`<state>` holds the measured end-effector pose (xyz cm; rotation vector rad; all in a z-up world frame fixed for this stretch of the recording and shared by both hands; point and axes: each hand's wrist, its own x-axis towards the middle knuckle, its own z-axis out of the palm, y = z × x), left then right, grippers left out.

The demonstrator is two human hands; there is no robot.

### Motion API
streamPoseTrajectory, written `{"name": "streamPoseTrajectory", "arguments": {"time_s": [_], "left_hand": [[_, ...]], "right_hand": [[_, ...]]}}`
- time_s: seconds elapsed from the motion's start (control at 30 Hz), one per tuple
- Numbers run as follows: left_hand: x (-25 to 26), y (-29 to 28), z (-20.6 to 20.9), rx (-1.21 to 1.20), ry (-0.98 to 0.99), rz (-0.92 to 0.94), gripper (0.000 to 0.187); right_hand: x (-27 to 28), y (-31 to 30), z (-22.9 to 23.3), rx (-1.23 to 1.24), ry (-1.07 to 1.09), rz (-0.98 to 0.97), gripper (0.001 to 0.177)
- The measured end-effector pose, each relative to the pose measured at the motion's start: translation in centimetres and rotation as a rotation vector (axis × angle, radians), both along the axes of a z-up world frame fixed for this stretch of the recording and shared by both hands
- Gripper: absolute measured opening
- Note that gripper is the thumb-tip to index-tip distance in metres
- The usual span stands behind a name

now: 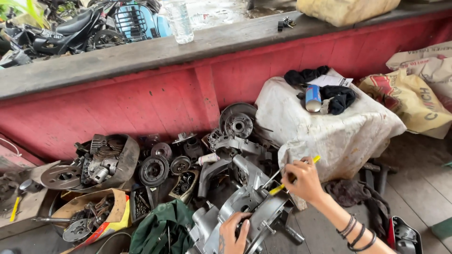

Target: The person scrubs a disassembled engine casing with a yellow-handled brush, focusing on crevices and surfaces. They rotate the part to access different areas and briefly wipe it with a cloth.

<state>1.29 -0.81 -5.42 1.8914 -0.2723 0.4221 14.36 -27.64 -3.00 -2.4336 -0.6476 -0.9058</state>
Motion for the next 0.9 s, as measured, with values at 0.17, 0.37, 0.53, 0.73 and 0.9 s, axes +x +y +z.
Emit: {"name": "streamPoseTrajectory", "arguments": {"time_s": [0.17,0.37,0.53,0.73,0.9], "left_hand": [[0.1,-0.1,2.4,0.001,0.251,0.022,0.055],[-0.7,0.2,3.1,0.030,0.261,0.008,0.052],[0.1,-0.4,1.1,-0.034,0.126,0.096,0.046],[0.6,-0.8,-0.1,-0.105,-0.037,0.271,0.028],[-0.6,-0.5,1.4,-0.204,-0.077,0.225,0.037]], "right_hand": [[-2.2,2.3,1.7,0.008,0.040,0.174,0.013],[0.6,1.8,2.0,-0.008,0.215,0.133,0.017],[2.8,5.5,2.1,-0.202,0.435,0.197,0.033],[4.5,9.0,4.3,-0.484,0.665,0.449,0.039],[5.3,9.6,3.9,-0.835,0.816,0.346,0.045]]}}
